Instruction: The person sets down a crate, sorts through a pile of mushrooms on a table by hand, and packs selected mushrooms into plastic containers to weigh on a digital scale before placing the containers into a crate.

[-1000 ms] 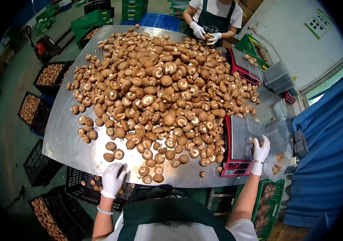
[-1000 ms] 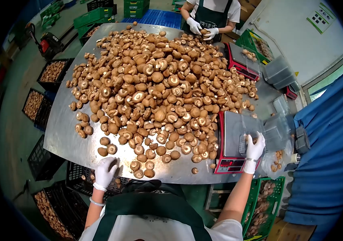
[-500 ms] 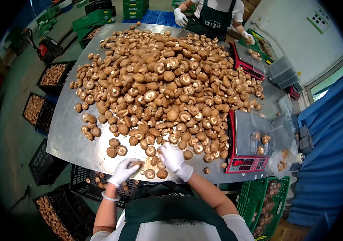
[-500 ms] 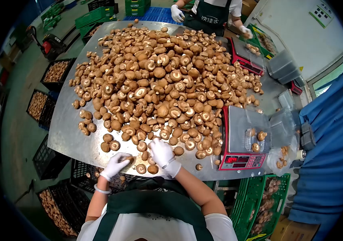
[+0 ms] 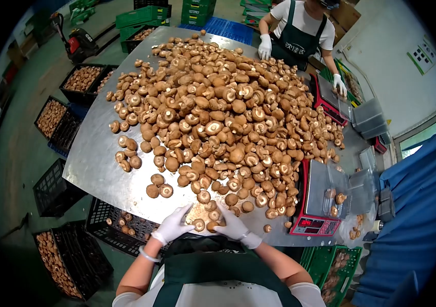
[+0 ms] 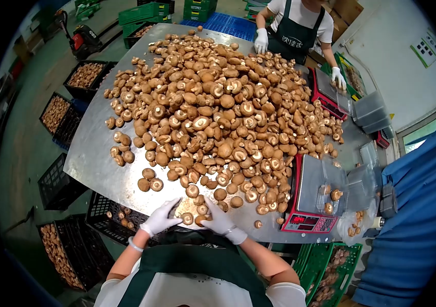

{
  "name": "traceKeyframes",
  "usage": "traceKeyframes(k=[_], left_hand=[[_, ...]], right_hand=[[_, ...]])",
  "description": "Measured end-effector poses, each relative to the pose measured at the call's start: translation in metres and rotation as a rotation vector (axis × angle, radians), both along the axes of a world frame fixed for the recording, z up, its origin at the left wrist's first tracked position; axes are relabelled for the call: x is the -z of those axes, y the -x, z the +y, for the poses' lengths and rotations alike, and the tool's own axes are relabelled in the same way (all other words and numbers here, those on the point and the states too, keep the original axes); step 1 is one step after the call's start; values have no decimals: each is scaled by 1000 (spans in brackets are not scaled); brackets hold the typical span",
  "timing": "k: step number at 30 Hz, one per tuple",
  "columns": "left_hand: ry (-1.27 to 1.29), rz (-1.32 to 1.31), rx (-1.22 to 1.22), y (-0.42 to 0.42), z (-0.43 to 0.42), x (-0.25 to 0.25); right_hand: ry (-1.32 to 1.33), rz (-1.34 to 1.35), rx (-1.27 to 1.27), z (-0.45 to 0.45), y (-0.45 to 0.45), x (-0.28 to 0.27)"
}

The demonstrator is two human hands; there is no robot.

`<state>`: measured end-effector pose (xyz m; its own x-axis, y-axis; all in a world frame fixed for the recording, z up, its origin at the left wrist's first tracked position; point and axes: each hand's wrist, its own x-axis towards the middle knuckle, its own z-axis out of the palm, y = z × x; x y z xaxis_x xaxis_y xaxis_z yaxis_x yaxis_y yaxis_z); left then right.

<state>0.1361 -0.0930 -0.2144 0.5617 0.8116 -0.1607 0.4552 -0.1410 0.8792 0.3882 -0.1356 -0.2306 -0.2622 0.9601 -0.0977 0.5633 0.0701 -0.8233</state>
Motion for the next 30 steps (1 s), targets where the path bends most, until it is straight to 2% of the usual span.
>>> traceKeyframes(k=[2, 4, 5, 6, 7, 8, 9, 10, 12, 14, 16, 18, 19, 22, 24, 26, 30], left_hand=[[148, -78, -93, -8, 6, 4], [263, -222, -168, 0, 11, 12], [420, -220, -219, 10, 14, 16], [330, -88, -209, 29, 16, 18], [337, 84, -160, 50, 22, -5], [215, 71, -63, 76, 20, -8], [209, 103, -56, 93, 17, -26], [201, 212, -77, 106, 15, -40], [47, 337, -177, 117, 12, -53], [-59, 409, -326, 106, 14, -53], [-237, 259, -461, 82, 22, -42], [-313, 173, -454, 50, 29, -40], [-307, 151, -304, 39, 30, -36], [-347, 120, 70, 10, 21, -15], [-379, 288, 248, 7, 10, -3], [-278, 285, 245, 18, 3, 5], [-88, 258, 155, 47, 4, 11]], right_hand=[[125, 181, 1, 15, 20, 2], [423, 195, -68, 28, 44, -9], [362, 329, -71, 26, 58, 21], [644, 406, -101, 32, 68, 9], [482, 368, -292, 35, 75, 16], [318, 328, -476, 37, 79, 22], [270, 184, -542, 44, 80, -8], [270, 183, -544, 55, 77, -12], [-103, -23, -216, 74, 70, -19], [-202, -233, 24, 109, 66, -61], [-462, -509, 60, 137, 60, -52], [-409, -608, 9, 147, 65, -30], [-350, -708, -41, 150, 69, -24], [-399, -634, -142, 141, 69, -15], [-435, -569, -90, 131, 67, -20], [-343, -616, -84, 126, 63, -25], [-349, -679, -40, 125, 63, -22]])
